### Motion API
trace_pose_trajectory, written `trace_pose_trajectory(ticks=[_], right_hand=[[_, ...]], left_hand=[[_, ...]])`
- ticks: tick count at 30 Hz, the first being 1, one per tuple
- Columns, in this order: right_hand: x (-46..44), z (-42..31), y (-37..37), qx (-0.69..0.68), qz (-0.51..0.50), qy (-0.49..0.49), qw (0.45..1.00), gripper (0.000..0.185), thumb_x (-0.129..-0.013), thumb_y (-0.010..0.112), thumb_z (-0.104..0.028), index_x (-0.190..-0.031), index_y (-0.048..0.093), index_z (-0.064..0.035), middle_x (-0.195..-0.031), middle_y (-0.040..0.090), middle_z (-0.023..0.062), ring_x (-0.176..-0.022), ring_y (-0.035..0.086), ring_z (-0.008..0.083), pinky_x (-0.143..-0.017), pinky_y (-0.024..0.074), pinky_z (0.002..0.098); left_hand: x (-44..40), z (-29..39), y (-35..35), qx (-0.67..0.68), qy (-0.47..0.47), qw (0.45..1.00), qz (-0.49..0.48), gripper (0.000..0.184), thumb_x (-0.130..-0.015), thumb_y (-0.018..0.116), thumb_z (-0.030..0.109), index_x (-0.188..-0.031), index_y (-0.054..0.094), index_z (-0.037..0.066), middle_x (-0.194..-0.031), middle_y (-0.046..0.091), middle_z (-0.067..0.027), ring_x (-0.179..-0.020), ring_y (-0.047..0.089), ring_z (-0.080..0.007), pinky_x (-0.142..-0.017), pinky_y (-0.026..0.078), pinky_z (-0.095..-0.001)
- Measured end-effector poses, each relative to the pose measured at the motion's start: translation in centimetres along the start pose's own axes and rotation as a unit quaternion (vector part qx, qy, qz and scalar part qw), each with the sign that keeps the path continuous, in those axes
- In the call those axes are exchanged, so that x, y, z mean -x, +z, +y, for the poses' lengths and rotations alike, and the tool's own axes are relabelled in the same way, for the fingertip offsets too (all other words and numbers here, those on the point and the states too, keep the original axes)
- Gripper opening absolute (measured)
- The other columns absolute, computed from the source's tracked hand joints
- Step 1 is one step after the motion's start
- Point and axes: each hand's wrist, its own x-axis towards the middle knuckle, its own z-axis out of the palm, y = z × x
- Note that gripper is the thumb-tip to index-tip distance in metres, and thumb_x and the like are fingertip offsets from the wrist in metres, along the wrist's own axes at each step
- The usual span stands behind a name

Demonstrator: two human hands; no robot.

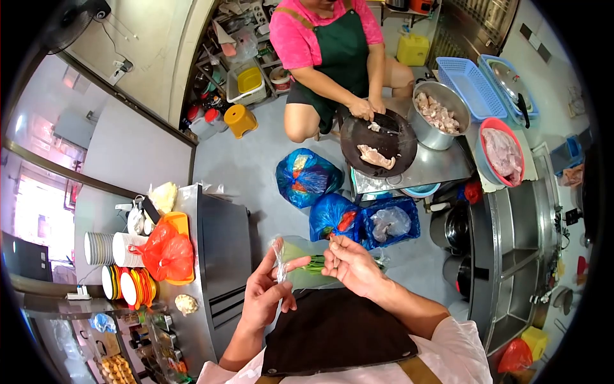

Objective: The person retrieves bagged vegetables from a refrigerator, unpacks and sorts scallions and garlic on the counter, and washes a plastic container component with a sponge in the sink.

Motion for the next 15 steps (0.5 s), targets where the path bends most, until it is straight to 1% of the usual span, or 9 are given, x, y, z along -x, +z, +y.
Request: trace_pose_trajectory(ticks=[2, 3, 5, 7, 10, 12, 13, 14, 15], right_hand=[[0.0, -0.9, -0.2, 0.043, 0.009, -0.075, 0.996, 0.009, -0.105, 0.059, -0.02, -0.103, 0.059, -0.011, -0.085, 0.063, 0.0015, -0.071, 0.06, 0.0134, -0.072, 0.0556, 0.0322], [-0.2, -1.7, -0.8, 0.065, 0.022, -0.16, 0.985, 0.007, -0.102, 0.063, -0.017, -0.102, 0.061, -0.0102, -0.083, 0.065, 0.002, -0.068, 0.06, 0.0125, -0.064, 0.0535, 0.0282], [-0.2, -4.6, -3.3, 0.117, 0.101, -0.272, 0.95, 0.007, -0.099, 0.066, -0.015, -0.101, 0.063, -0.0094, -0.08, 0.064, 0.0015, -0.062, 0.056, 0.0092, -0.053, 0.0465, 0.025], [0.0, -7.6, -7.4, 0.165, 0.199, -0.321, 0.911, 0.011, -0.098, 0.067, -0.015, -0.107, 0.065, -0.0085, -0.08, 0.064, 0.0014, -0.058, 0.052, 0.0071, -0.049, 0.0427, 0.0235], [0.0, -10.0, -15.5, 0.23, 0.326, -0.305, 0.865, 0.017, -0.095, 0.07, -0.017, -0.109, 0.068, -0.0085, -0.083, 0.067, 0.0003, -0.062, 0.056, 0.007, -0.052, 0.0426, 0.0221], [-1.0, -10.2, -21.3, 0.259, 0.386, -0.265, 0.845, 0.016, -0.091, 0.071, -0.016, -0.106, 0.07, -0.0085, -0.085, 0.067, -0.0008, -0.065, 0.057, 0.0078, -0.054, 0.0441, 0.0233], [-1.7, -9.9, -24.8, 0.266, 0.402, -0.239, 0.843, 0.015, -0.089, 0.071, -0.014, -0.103, 0.072, -0.0083, -0.086, 0.067, -0.0019, -0.067, 0.058, 0.0083, -0.057, 0.046, 0.0246], [-2.3, -9.6, -27.4, 0.255, 0.415, -0.212, 0.847, 0.014, -0.09, 0.07, -0.015, -0.102, 0.072, -0.0075, -0.088, 0.067, -0.0018, -0.069, 0.059, 0.0084, -0.059, 0.0475, 0.0249], [-3.4, -9.2, -30.5, 0.258, 0.424, -0.183, 0.849, 0.021, -0.092, 0.07, -0.02, -0.109, 0.071, -0.0074, -0.097, 0.069, 0.0013, -0.08, 0.062, 0.0119, -0.068, 0.0505, 0.0279]], left_hand=[[-0.1, -0.1, 0.2, -0.008, -0.007, 1.0, -0.003, 0.086, -0.077, 0.045, -0.012, -0.16, 0.027, 0.003, -0.132, 0.063, -0.0279, -0.042, 0.051, -0.0108, -0.048, 0.054, -0.0265], [0.0, 0.0, 0.0, 0.002, -0.006, 1.0, -0.017, 0.085, -0.08, 0.046, -0.012, -0.16, 0.025, 0.005, -0.133, 0.062, -0.0278, -0.043, 0.052, -0.0106, -0.049, 0.054, -0.026], [-0.1, 0.3, -0.7, 0.024, -0.002, 0.998, -0.051, 0.084, -0.086, 0.048, -0.012, -0.162, 0.02, 0.01, -0.137, 0.06, -0.0276, -0.047, 0.053, -0.0103, -0.051, 0.054, -0.025], [-0.2, 0.6, -0.9, 0.019, -0.004, 0.999, -0.044, 0.083, -0.086, 0.048, -0.013, -0.162, 0.022, 0.01, -0.136, 0.061, -0.0272, -0.046, 0.053, -0.0105, -0.051, 0.054, -0.025], [-0.4, 0.7, -1.2, 0.019, -0.004, 0.999, -0.033, 0.081, -0.084, 0.047, -0.012, -0.161, 0.026, 0.007, -0.131, 0.064, -0.0266, -0.045, 0.053, -0.0107, -0.05, 0.053, -0.0249], [-0.5, 0.7, -1.6, 0.005, -0.008, 1.0, -0.024, 0.081, -0.084, 0.046, -0.012, -0.16, 0.026, 0.006, -0.13, 0.065, -0.0263, -0.046, 0.054, -0.0106, -0.049, 0.053, -0.0248], [-0.5, 0.7, -1.5, 0.01, -0.008, 1.0, -0.014, 0.08, -0.083, 0.047, -0.01, -0.159, 0.027, 0.004, -0.128, 0.066, -0.0261, -0.046, 0.055, -0.0106, -0.049, 0.053, -0.0243], [-0.5, 0.8, -1.5, 0.003, -0.008, 1.0, -0.01, 0.08, -0.083, 0.048, -0.01, -0.159, 0.027, 0.003, -0.128, 0.066, -0.0261, -0.046, 0.055, -0.0105, -0.049, 0.053, -0.0241], [-0.6, 0.9, -1.5, -0.004, -0.006, 1.0, -0.006, 0.08, -0.083, 0.049, -0.009, -0.159, 0.027, 0.003, -0.128, 0.066, -0.0262, -0.045, 0.055, -0.0105, -0.048, 0.053, -0.0239]])
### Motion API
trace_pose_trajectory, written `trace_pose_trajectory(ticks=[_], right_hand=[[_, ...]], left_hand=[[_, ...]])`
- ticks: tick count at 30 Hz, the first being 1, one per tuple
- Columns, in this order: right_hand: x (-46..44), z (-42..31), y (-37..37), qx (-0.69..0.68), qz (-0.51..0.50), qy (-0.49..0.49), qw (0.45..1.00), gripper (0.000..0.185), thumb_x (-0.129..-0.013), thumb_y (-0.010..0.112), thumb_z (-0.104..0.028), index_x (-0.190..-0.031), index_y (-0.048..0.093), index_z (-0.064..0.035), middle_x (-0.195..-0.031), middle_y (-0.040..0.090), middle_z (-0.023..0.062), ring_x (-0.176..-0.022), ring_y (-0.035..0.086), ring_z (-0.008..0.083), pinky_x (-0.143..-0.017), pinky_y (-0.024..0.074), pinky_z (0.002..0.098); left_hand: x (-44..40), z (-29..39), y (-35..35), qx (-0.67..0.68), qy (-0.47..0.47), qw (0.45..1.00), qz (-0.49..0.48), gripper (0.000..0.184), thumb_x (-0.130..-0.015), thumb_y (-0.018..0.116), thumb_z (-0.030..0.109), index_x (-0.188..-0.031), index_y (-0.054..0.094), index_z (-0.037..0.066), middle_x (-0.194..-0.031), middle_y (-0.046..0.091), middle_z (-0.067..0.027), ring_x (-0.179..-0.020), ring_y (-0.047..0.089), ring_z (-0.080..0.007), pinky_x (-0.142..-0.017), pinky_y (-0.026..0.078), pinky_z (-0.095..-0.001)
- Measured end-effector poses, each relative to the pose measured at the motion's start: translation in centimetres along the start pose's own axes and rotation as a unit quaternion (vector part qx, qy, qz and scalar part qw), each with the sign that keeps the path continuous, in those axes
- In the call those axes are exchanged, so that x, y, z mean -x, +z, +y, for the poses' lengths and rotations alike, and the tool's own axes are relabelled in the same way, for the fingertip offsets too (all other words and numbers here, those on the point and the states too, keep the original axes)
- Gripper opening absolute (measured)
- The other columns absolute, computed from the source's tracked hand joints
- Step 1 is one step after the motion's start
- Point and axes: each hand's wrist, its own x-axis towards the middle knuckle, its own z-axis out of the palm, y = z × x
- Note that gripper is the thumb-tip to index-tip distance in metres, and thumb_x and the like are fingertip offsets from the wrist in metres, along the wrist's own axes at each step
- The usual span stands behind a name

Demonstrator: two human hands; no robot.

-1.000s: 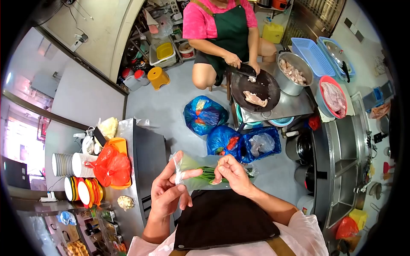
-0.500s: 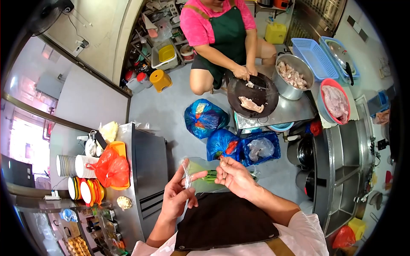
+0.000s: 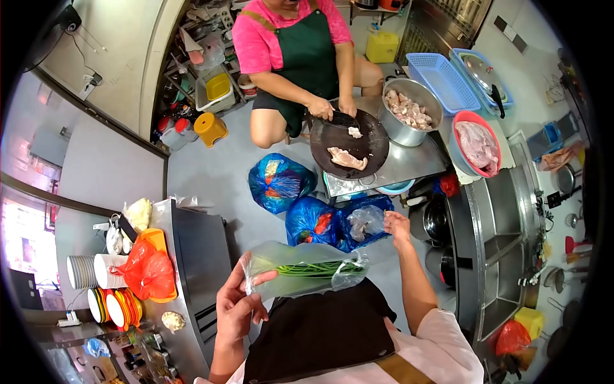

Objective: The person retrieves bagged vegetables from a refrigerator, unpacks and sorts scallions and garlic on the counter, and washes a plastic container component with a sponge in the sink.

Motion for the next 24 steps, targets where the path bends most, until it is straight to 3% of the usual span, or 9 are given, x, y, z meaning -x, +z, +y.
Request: trace_pose_trajectory(ticks=[1, 4, 7, 8, 11, 15, 21, 22, 24], right_hand=[[-1.8, 1.7, -0.5, 0.016, -0.001, 0.026, 1.0, 0.028, -0.094, 0.07, -0.025, -0.117, 0.071, -0.0074, -0.106, 0.071, 0.0045, -0.091, 0.066, 0.0155, -0.078, 0.0534, 0.0309], [-4.2, 2.7, -0.8, 0.034, 0.004, 0.062, 0.997, 0.043, -0.097, 0.065, -0.032, -0.13, 0.066, -0.0053, -0.133, 0.065, 0.0097, -0.123, 0.055, 0.0232, -0.105, 0.0423, 0.0414], [-6.0, 2.0, -1.6, 0.017, -0.021, 0.114, 0.993, 0.054, -0.099, 0.06, -0.038, -0.139, 0.06, -0.0033, -0.15, 0.053, 0.0108, -0.139, 0.04, 0.0271, -0.117, 0.0265, 0.0443], [-6.3, 2.0, -1.8, 0.014, -0.001, 0.091, 0.996, 0.047, -0.1, 0.058, -0.034, -0.134, 0.063, -0.0028, -0.144, 0.058, 0.0109, -0.135, 0.046, 0.0271, -0.112, 0.035, 0.0442], [-9.1, 2.6, -3.3, 0.057, 0.015, 0.116, 0.992, 0.039, -0.099, 0.058, -0.027, -0.129, 0.066, -0.0029, -0.137, 0.062, 0.0137, -0.128, 0.054, 0.0281, -0.103, 0.0452, 0.043], [-8.3, 2.4, -3.6, 0.024, 0.055, 0.057, 0.997, 0.027, -0.096, 0.059, -0.013, -0.118, 0.068, -0.0007, -0.111, 0.071, 0.0158, -0.09, 0.07, 0.0254, -0.076, 0.0576, 0.0334], [-5.6, -0.4, -2.7, 0.026, 0.104, 0.013, 0.994, 0.02, -0.097, 0.059, -0.012, -0.11, 0.069, -0.0024, -0.102, 0.073, 0.0125, -0.082, 0.07, 0.0217, -0.068, 0.0568, 0.0321], [-5.0, -1.2, -2.3, -0.005, 0.047, -0.041, 0.998, 0.016, -0.097, 0.06, -0.012, -0.107, 0.07, -0.0042, -0.097, 0.073, 0.0093, -0.08, 0.069, 0.0173, -0.064, 0.0553, 0.0306], [-0.6, -5.2, 0.5, 0.029, -0.001, -0.116, 0.993, 0.015, -0.097, 0.062, -0.014, -0.105, 0.071, -0.006, -0.095, 0.073, 0.005, -0.082, 0.067, 0.0125, -0.071, 0.0529, 0.0264]], left_hand=[[0.0, 0.0, 0.1, -0.007, 0.001, 1.0, 0.005, 0.08, -0.083, 0.049, -0.008, -0.159, 0.027, 0.002, -0.127, 0.066, -0.0262, -0.045, 0.055, -0.0104, -0.048, 0.053, -0.0238], [0.1, 0.0, 0.3, -0.016, 0.012, 0.999, 0.027, 0.08, -0.083, 0.053, -0.005, -0.158, 0.028, 0.0, -0.125, 0.067, -0.0269, -0.044, 0.055, -0.0102, -0.046, 0.051, -0.0232], [0.2, 0.2, 0.2, -0.033, 0.025, 0.998, 0.046, 0.079, -0.083, 0.055, -0.003, -0.157, 0.03, 0.0, -0.123, 0.068, -0.0272, -0.044, 0.055, -0.0099, -0.045, 0.051, -0.0229], [0.3, 0.1, 0.1, -0.036, 0.031, 0.998, 0.051, 0.079, -0.083, 0.055, -0.002, -0.157, 0.03, 0.0, -0.123, 0.068, -0.0273, -0.044, 0.055, -0.0099, -0.045, 0.051, -0.0228], [0.2, 0.1, -0.2, -0.041, 0.045, 0.995, 0.074, 0.079, -0.082, 0.054, -0.002, -0.157, 0.031, 0.0, -0.123, 0.069, -0.0269, -0.044, 0.056, -0.0099, -0.044, 0.049, -0.0222], [0.3, 0.2, -0.1, -0.06, 0.056, 0.989, 0.124, 0.079, -0.077, 0.051, -0.002, -0.154, 0.036, -0.002, -0.118, 0.071, -0.023, -0.039, 0.049, -0.0095, -0.04, 0.048, -0.0233], [0.7, 0.3, -0.8, -0.048, 0.057, 0.99, 0.12, 0.079, -0.077, 0.051, -0.001, -0.154, 0.036, -0.001, -0.119, 0.071, -0.0219, -0.039, 0.048, -0.0095, -0.041, 0.047, -0.0236], [0.6, 0.4, -0.6, -0.052, 0.049, 0.99, 0.126, 0.079, -0.077, 0.051, -0.001, -0.155, 0.036, -0.001, -0.12, 0.071, -0.0222, -0.039, 0.048, -0.0096, -0.041, 0.048, -0.0239], [0.9, 0.5, -0.8, -0.039, 0.036, 0.992, 0.114, 0.078, -0.081, 0.052, -0.003, -0.156, 0.032, -0.001, -0.124, 0.068, -0.0266, -0.044, 0.055, -0.0117, -0.046, 0.051, -0.0238]])
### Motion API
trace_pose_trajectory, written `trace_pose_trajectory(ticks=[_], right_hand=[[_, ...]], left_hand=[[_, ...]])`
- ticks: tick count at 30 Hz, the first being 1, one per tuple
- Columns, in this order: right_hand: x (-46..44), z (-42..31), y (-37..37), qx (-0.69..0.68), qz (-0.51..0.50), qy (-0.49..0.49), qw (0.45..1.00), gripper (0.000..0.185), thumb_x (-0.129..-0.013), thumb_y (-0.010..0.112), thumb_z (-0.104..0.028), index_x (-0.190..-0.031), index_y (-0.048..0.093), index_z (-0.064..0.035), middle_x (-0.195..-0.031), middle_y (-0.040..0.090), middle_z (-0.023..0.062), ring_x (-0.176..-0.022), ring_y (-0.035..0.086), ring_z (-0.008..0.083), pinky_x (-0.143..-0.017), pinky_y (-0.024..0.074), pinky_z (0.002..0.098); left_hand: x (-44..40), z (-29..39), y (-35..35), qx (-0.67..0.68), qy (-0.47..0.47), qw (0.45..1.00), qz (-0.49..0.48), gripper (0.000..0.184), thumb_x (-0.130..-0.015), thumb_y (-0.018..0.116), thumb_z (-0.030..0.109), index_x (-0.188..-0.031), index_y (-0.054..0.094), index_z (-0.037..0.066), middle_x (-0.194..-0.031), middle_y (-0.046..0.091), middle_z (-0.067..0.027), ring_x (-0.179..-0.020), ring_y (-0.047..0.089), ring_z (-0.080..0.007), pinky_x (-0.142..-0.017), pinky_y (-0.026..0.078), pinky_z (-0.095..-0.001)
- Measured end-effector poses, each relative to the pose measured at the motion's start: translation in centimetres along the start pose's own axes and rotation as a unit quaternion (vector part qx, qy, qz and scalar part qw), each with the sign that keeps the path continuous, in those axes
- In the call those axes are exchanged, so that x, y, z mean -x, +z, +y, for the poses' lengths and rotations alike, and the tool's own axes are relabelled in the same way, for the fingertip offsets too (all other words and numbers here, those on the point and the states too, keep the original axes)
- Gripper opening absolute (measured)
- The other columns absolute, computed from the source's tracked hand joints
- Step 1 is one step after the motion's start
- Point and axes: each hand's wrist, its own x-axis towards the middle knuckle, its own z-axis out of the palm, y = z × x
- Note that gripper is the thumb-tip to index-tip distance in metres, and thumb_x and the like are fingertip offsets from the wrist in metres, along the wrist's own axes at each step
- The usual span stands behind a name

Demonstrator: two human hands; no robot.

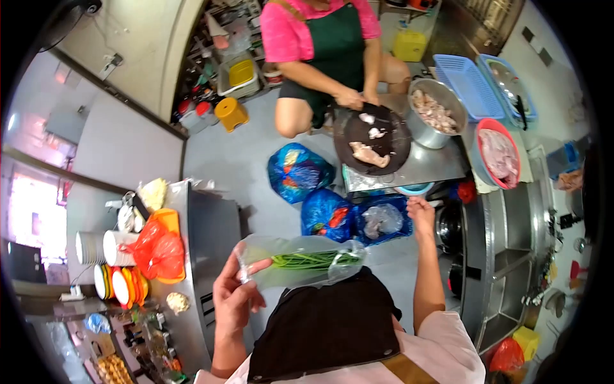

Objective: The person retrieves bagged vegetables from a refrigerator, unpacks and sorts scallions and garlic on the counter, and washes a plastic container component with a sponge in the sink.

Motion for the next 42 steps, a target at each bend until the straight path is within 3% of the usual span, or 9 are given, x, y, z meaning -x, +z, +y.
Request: trace_pose_trajectory(ticks=[2, 6, 8, 10, 12, 17, 27, 38, 42], right_hand=[[7.2, -9.0, 4.2, -0.009, -0.141, -0.077, 0.987, 0.016, -0.096, 0.063, -0.011, -0.104, 0.073, -0.0025, -0.099, 0.074, 0.0037, -0.084, 0.065, 0.0098, -0.078, 0.0509, 0.0254], [19.0, -17.6, 10.1, 0.079, -0.524, -0.141, 0.837, 0.019, -0.097, 0.065, -0.012, -0.113, 0.074, -0.0042, -0.1, 0.076, 0.0056, -0.086, 0.068, 0.011, -0.076, 0.0541, 0.0277], [22.1, -16.9, 13.6, 0.196, -0.613, -0.207, 0.737, 0.022, -0.096, 0.062, -0.017, -0.109, 0.073, -0.003, -0.099, 0.072, 0.0197, -0.086, 0.071, 0.0314, -0.079, 0.0548, 0.0406], [23.5, -13.7, 17.3, 0.369, -0.599, -0.183, 0.687, 0.022, -0.092, 0.057, -0.011, -0.104, 0.071, 0.0, -0.101, 0.07, 0.0268, -0.095, 0.069, 0.0409, -0.085, 0.0518, 0.0502], [23.5, -6.8, 20.3, 0.454, -0.461, -0.186, 0.739, 0.022, -0.092, 0.056, -0.012, -0.1, 0.07, 0.0026, -0.099, 0.07, 0.028, -0.096, 0.069, 0.0434, -0.083, 0.0517, 0.053], [23.1, 0.9, 22.6, 0.364, -0.461, -0.194, 0.786, 0.026, -0.093, 0.054, -0.013, -0.102, 0.07, 0.0043, -0.104, 0.07, 0.0286, -0.098, 0.069, 0.045, -0.083, 0.0525, 0.054], [24.4, -12.0, 21.4, 0.056, -0.666, 0.084, 0.739, 0.043, -0.091, 0.064, -0.028, -0.13, 0.063, -0.0093, -0.122, 0.068, 0.0135, -0.113, 0.062, 0.0286, -0.097, 0.0478, 0.0412], [24.5, -8.9, 23.9, 0.033, -0.665, 0.047, 0.745, 0.046, -0.089, 0.064, -0.026, -0.132, 0.061, -0.0086, -0.123, 0.067, 0.0145, -0.112, 0.062, 0.0295, -0.097, 0.0478, 0.0407], [24.2, -8.4, 24.0, 0.042, -0.655, 0.033, 0.753, 0.048, -0.089, 0.064, -0.025, -0.133, 0.06, -0.0084, -0.123, 0.067, 0.0148, -0.112, 0.062, 0.0299, -0.097, 0.0478, 0.0405]], left_hand=[[0.0, -0.2, 0.2, 0.009, -0.001, 1.0, -0.019, 0.079, -0.082, 0.051, -0.005, -0.158, 0.029, 0.001, -0.125, 0.068, -0.0268, -0.045, 0.055, -0.0113, -0.049, 0.052, -0.0241], [-0.1, -0.2, 1.8, 0.004, 0.001, 0.999, -0.032, 0.081, -0.076, 0.05, -0.004, -0.156, 0.033, -0.001, -0.124, 0.068, -0.0273, -0.04, 0.049, -0.0111, -0.047, 0.052, -0.0264], [0.1, -0.1, 2.4, 0.019, 0.002, 0.998, -0.053, 0.083, -0.076, 0.05, -0.006, -0.157, 0.031, -0.001, -0.125, 0.067, -0.0289, -0.04, 0.051, -0.0115, -0.047, 0.053, -0.0269], [0.3, 0.2, 2.9, 0.022, -0.002, 0.998, -0.067, 0.084, -0.076, 0.049, -0.008, -0.157, 0.03, -0.002, -0.125, 0.066, -0.0293, -0.04, 0.051, -0.0116, -0.048, 0.054, -0.0271], [0.8, 0.6, 3.3, 0.036, -0.002, 0.996, -0.083, 0.084, -0.076, 0.049, -0.009, -0.157, 0.029, -0.002, -0.126, 0.066, -0.0297, -0.041, 0.051, -0.0117, -0.048, 0.054, -0.0273], [1.3, 1.1, 3.7, 0.05, 0.004, 0.992, -0.116, 0.083, -0.078, 0.049, -0.009, -0.158, 0.027, -0.003, -0.126, 0.065, -0.0308, -0.041, 0.052, -0.0121, -0.049, 0.054, -0.027], [1.8, 1.0, 4.7, 0.057, -0.039, 0.984, -0.166, 0.083, -0.086, 0.046, -0.011, -0.162, 0.016, 0.004, -0.136, 0.059, -0.0312, -0.048, 0.054, -0.0111, -0.059, 0.057, -0.0281], [1.5, 1.6, 4.6, 0.104, -0.013, 0.978, -0.181, 0.078, -0.088, 0.045, -0.008, -0.161, 0.019, 0.002, -0.137, 0.057, -0.0326, -0.046, 0.052, -0.0092, -0.056, 0.057, -0.0289], [1.6, 2.0, 6.2, 0.105, 0.0, 0.988, -0.115, 0.08, -0.079, 0.046, -0.01, -0.157, 0.028, -0.003, -0.129, 0.064, -0.031, -0.038, 0.048, -0.0097, -0.044, 0.052, -0.0262]])
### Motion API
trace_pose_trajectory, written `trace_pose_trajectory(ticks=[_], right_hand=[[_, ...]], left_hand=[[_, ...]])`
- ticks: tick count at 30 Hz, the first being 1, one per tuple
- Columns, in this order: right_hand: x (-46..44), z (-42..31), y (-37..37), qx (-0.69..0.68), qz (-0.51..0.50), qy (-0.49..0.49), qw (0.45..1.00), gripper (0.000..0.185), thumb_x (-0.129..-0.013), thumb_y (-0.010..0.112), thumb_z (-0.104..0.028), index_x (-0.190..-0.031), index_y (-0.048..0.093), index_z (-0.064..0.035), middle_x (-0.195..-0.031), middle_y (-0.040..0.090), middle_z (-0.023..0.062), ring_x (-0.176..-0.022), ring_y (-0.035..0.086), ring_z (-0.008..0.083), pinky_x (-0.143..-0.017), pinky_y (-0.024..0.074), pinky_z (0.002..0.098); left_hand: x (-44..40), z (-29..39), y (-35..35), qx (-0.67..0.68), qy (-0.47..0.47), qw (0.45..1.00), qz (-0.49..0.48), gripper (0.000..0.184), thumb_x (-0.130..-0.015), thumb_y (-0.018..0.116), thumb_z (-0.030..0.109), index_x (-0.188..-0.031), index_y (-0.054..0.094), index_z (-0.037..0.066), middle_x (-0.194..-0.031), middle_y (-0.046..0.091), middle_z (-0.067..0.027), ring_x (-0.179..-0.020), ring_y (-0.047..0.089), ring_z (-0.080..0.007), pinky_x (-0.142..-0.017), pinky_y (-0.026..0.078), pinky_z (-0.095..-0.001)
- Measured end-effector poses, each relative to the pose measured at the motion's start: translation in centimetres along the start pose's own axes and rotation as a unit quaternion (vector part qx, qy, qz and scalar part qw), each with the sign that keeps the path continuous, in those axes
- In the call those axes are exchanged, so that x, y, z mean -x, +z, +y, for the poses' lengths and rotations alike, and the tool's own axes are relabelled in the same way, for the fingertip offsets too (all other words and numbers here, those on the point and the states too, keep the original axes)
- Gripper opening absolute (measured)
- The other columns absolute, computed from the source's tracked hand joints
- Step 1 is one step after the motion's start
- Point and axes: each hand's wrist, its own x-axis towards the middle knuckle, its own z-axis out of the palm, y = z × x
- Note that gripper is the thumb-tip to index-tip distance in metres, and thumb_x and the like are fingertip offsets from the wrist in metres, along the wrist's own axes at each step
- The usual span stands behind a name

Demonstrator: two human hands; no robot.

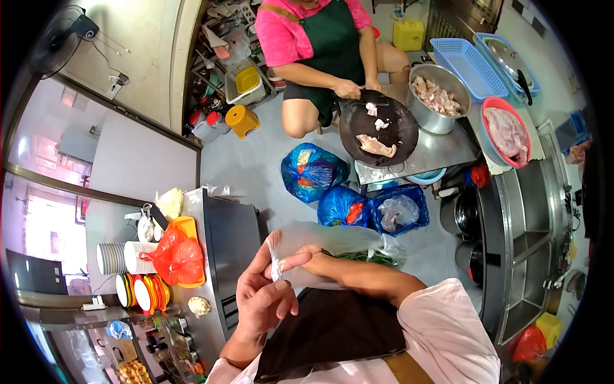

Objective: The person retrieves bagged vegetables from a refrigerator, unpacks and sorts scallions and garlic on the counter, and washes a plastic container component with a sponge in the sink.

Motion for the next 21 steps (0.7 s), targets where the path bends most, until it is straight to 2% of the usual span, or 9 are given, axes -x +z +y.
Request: trace_pose_trajectory(ticks=[6, 10, 21], right_hand=[[0.3, 0.4, -0.1, 0.016, 0.004, -0.004, 1.0, 0.049, -0.088, 0.064, -0.024, -0.135, 0.059, -0.008, -0.123, 0.067, 0.0153, -0.111, 0.062, 0.0304, -0.097, 0.0478, 0.0402], [0.2, 0.7, -0.9, 0.027, 0.009, -0.005, 1.0, 0.051, -0.088, 0.064, -0.024, -0.136, 0.058, -0.0078, -0.123, 0.067, 0.0157, -0.111, 0.062, 0.0307, -0.097, 0.0478, 0.04], [0.8, 3.3, -4.0, 0.107, 0.046, -0.002, 0.993, 0.054, -0.087, 0.064, -0.022, -0.138, 0.055, -0.0072, -0.123, 0.067, 0.0166, -0.11, 0.062, 0.0317, -0.097, 0.0479, 0.0394]], left_hand=[[-0.5, -0.4, -0.1, -0.012, -0.021, 1.0, -0.008, 0.077, -0.081, 0.046, -0.007, -0.156, 0.029, -0.003, -0.129, 0.063, -0.0314, -0.039, 0.048, -0.0087, -0.044, 0.052, -0.0258], [-0.6, -0.1, -0.7, 0.025, -0.029, 0.999, -0.009, 0.078, -0.082, 0.046, -0.007, -0.157, 0.026, -0.003, -0.132, 0.06, -0.0332, -0.039, 0.049, -0.0091, -0.044, 0.053, -0.0265], [-0.4, 0.8, -0.6, 0.037, -0.013, 0.999, -0.035, 0.083, -0.08, 0.046, -0.009, -0.159, 0.021, -0.002, -0.132, 0.059, -0.035, -0.038, 0.05, -0.0116, -0.044, 0.054, -0.0282]])
